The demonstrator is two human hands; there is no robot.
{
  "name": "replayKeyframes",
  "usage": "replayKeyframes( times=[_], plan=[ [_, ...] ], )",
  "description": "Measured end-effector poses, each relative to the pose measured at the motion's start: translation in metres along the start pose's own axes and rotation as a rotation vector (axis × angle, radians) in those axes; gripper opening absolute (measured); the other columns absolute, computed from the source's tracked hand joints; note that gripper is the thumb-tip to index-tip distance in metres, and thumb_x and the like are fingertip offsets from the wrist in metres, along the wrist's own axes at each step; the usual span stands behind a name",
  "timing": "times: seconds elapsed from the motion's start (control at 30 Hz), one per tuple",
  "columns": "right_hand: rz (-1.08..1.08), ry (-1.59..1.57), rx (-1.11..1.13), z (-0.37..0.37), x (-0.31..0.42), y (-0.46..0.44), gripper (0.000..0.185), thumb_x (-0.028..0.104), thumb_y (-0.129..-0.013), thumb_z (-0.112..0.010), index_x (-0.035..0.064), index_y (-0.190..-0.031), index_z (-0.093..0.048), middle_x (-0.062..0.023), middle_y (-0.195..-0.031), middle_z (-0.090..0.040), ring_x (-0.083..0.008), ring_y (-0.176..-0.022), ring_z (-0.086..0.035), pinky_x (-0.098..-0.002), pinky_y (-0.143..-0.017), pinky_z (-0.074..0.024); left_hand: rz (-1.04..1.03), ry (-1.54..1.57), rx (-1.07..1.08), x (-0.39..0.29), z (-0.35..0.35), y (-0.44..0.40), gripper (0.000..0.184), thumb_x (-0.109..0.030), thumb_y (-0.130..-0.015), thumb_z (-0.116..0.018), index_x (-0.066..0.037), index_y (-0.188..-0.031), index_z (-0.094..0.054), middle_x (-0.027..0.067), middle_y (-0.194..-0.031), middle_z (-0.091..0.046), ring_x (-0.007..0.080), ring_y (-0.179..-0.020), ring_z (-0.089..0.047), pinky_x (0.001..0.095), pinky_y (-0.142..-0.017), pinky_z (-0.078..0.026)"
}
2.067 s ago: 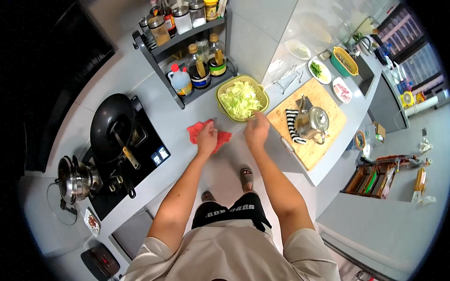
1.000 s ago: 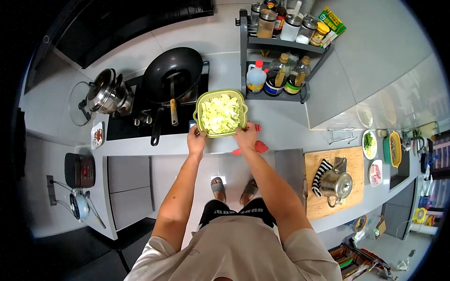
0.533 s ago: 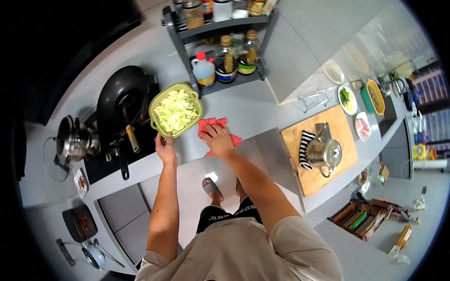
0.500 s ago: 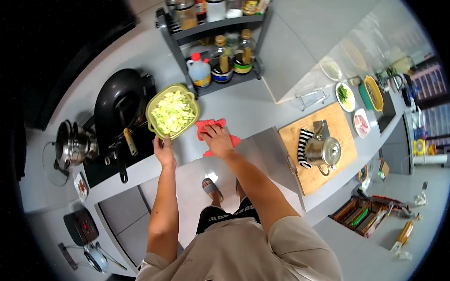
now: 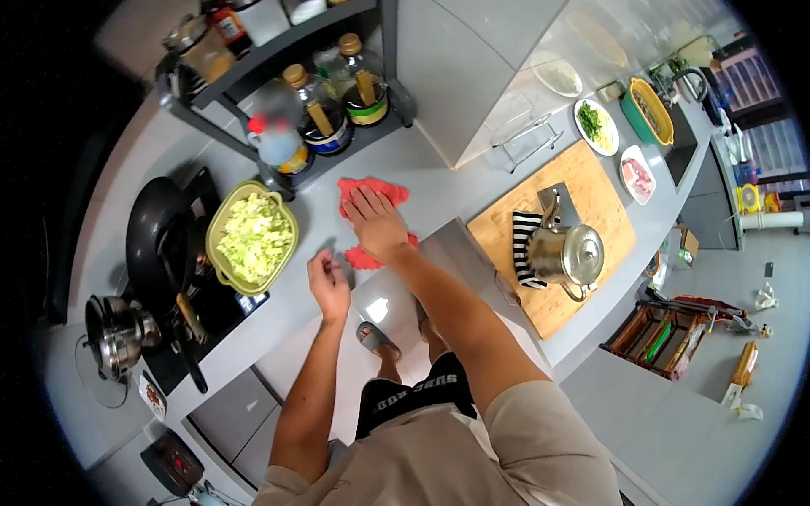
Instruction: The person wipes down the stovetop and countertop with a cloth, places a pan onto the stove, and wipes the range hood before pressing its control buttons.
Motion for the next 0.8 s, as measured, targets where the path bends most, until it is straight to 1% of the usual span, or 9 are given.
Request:
replayKeyframes(
  times=[0.07,0.2,0.33,0.43,0.47,0.53,0.63,0.73,0.8],
  plan=[
    [-0.07,0.049,-0.024,-0.009,-0.034,-0.025,0.044,0.029,-0.101,-0.06,0.0083,-0.14,-0.065,-0.017,-0.151,-0.057,-0.0375,-0.145,-0.047,-0.0519,-0.122,-0.0344,-0.317,-0.271,0.075,-0.033,-0.031,-0.034,0.037,0.003,-0.091,-0.062,-0.002,-0.128,-0.064,0.0175,-0.123,-0.062,0.0369,-0.109,-0.062,0.046,-0.1,-0.05],
    [-0.187,0.12,-0.117,0.002,-0.104,-0.049,0.048,0.035,-0.1,-0.062,0.0064,-0.139,-0.063,-0.02,-0.15,-0.057,-0.0408,-0.141,-0.05,-0.0533,-0.119,-0.037,-0.483,-0.44,0.108,-0.045,-0.076,-0.066,0.035,-0.003,-0.095,-0.063,-0.005,-0.129,-0.067,0.0149,-0.13,-0.063,0.0376,-0.122,-0.058,0.048,-0.106,-0.046],
    [-0.49,0.169,-0.119,0.038,-0.12,0.01,0.054,0.036,-0.099,-0.062,0.0049,-0.144,-0.059,-0.0253,-0.152,-0.054,-0.0453,-0.142,-0.049,-0.0556,-0.119,-0.0369,-0.506,-0.486,0.119,-0.044,-0.072,-0.061,0.039,-0.002,-0.092,-0.064,-0.008,-0.131,-0.068,0.0129,-0.132,-0.062,0.0357,-0.124,-0.058,0.0478,-0.106,-0.045],
    [-0.51,0.21,-0.079,0.056,-0.109,0.061,0.064,0.039,-0.1,-0.061,0.0052,-0.153,-0.052,-0.0272,-0.159,-0.047,-0.0461,-0.15,-0.04,-0.0563,-0.123,-0.0315,-0.536,-0.488,0.117,-0.053,-0.075,-0.06,0.042,-0.001,-0.09,-0.065,-0.008,-0.131,-0.067,0.0128,-0.132,-0.062,0.0365,-0.125,-0.058,0.0486,-0.106,-0.045],
    [-0.5,0.225,-0.079,0.059,-0.107,0.061,0.063,0.039,-0.099,-0.062,0.0048,-0.152,-0.053,-0.027,-0.158,-0.047,-0.046,-0.149,-0.041,-0.0565,-0.122,-0.032,-0.535,-0.503,0.119,-0.054,-0.077,-0.06,0.043,-0.001,-0.09,-0.065,-0.008,-0.132,-0.067,0.0129,-0.132,-0.062,0.0368,-0.125,-0.058,0.0489,-0.106,-0.045],
    [-0.475,0.24,-0.07,0.059,-0.103,0.052,0.063,0.039,-0.098,-0.063,0.0041,-0.15,-0.054,-0.0267,-0.156,-0.049,-0.0459,-0.148,-0.042,-0.0569,-0.122,-0.0331,-0.521,-0.535,0.127,-0.053,-0.079,-0.062,0.043,-0.001,-0.088,-0.066,-0.008,-0.131,-0.067,0.0126,-0.133,-0.061,0.0368,-0.127,-0.057,0.0498,-0.107,-0.045],
    [-0.297,0.168,0.029,0.042,-0.119,0.009,0.066,0.041,-0.097,-0.064,0.0031,-0.15,-0.054,-0.0253,-0.154,-0.051,-0.0444,-0.145,-0.045,-0.0548,-0.121,-0.0347,-0.507,-0.563,0.146,-0.041,-0.081,-0.064,0.043,-0.003,-0.088,-0.067,-0.007,-0.131,-0.066,0.0116,-0.135,-0.06,0.0365,-0.129,-0.056,0.0511,-0.109,-0.045],
    [-0.2,0.174,-0.09,0.023,-0.145,-0.052,0.067,0.043,-0.097,-0.065,0.0026,-0.15,-0.053,-0.0241,-0.151,-0.053,-0.0427,-0.142,-0.047,-0.0517,-0.12,-0.0364,-0.514,-0.542,0.152,-0.037,-0.086,-0.062,0.044,-0.001,-0.088,-0.066,-0.006,-0.132,-0.065,0.0119,-0.136,-0.06,0.0375,-0.13,-0.056,0.0511,-0.11,-0.045],
    [-0.256,0.16,-0.084,0.024,-0.142,-0.051,0.068,0.043,-0.097,-0.064,0.0017,-0.15,-0.053,-0.0243,-0.151,-0.054,-0.0422,-0.142,-0.048,-0.0504,-0.121,-0.0361,-0.51,-0.529,0.188,-0.041,-0.08,-0.061,0.043,-0.001,-0.089,-0.064,-0.004,-0.132,-0.064,0.0124,-0.137,-0.06,0.0383,-0.13,-0.056,0.051,-0.11,-0.046]
  ],
)
Point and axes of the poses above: each hand's wrist, its own y-axis away from the middle knuckle, its own z-axis out of the back of the hand, x = y × z, the point moved 8 cm from there along -y, towards the middle knuckle
